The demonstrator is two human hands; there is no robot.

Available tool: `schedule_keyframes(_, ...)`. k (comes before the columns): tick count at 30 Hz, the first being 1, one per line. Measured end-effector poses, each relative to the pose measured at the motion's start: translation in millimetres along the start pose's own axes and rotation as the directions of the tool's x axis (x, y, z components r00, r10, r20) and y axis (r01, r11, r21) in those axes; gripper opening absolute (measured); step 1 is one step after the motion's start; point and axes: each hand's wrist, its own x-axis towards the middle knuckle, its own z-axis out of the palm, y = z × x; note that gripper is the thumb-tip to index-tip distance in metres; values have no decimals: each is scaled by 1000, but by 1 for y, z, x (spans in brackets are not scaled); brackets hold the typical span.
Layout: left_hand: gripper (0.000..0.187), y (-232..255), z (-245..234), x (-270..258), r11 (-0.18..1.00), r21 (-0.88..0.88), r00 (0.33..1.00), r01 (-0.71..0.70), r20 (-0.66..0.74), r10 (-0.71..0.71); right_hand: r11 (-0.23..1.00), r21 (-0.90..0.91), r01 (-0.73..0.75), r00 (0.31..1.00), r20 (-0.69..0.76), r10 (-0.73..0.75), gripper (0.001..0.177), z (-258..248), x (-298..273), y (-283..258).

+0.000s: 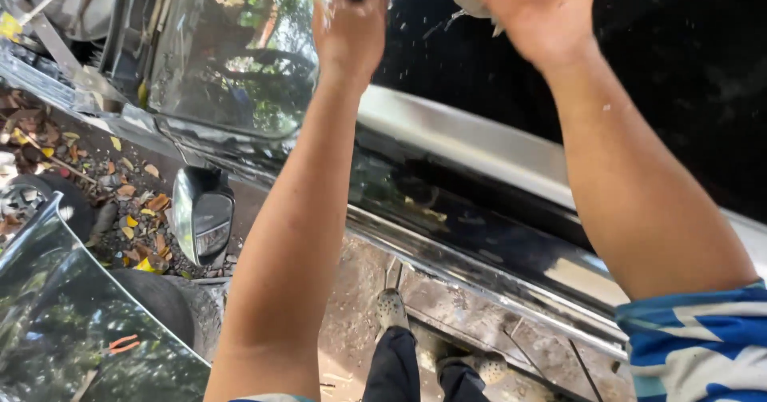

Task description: The person cleans the side of a black car using a sponge and a cloth. They repeatedly dip the sponge into a bucket of water and scrub the car's surface, then wipe it dry with the cloth.

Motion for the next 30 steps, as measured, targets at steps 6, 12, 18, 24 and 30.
schedule_keyframes(6,7,-6,25,-26,535,712,876,-454,468,119,993,116,13,989,143,-30,28,7,4,-44)
schedule_keyframes(12,62,-18,67,-16,787,412,684,-459,729,17,997,2,-71,984,162,70,30,21,-5,-49)
schedule_keyframes(18,84,-69,99,60,394,709,786,-586,615,62,953,-291,-88,987,106,123,30,-2,17,-52)
schedule_keyframes(24,81,-24,40,15,512,514,638,-688,764,90,860,-468,-204,927,190,323,29,-14,24,-34)
schedule_keyframes(30,68,-67,93,132,451,685,782,-571,622,45,726,-687,0,824,412,390,49,5,12,-46)
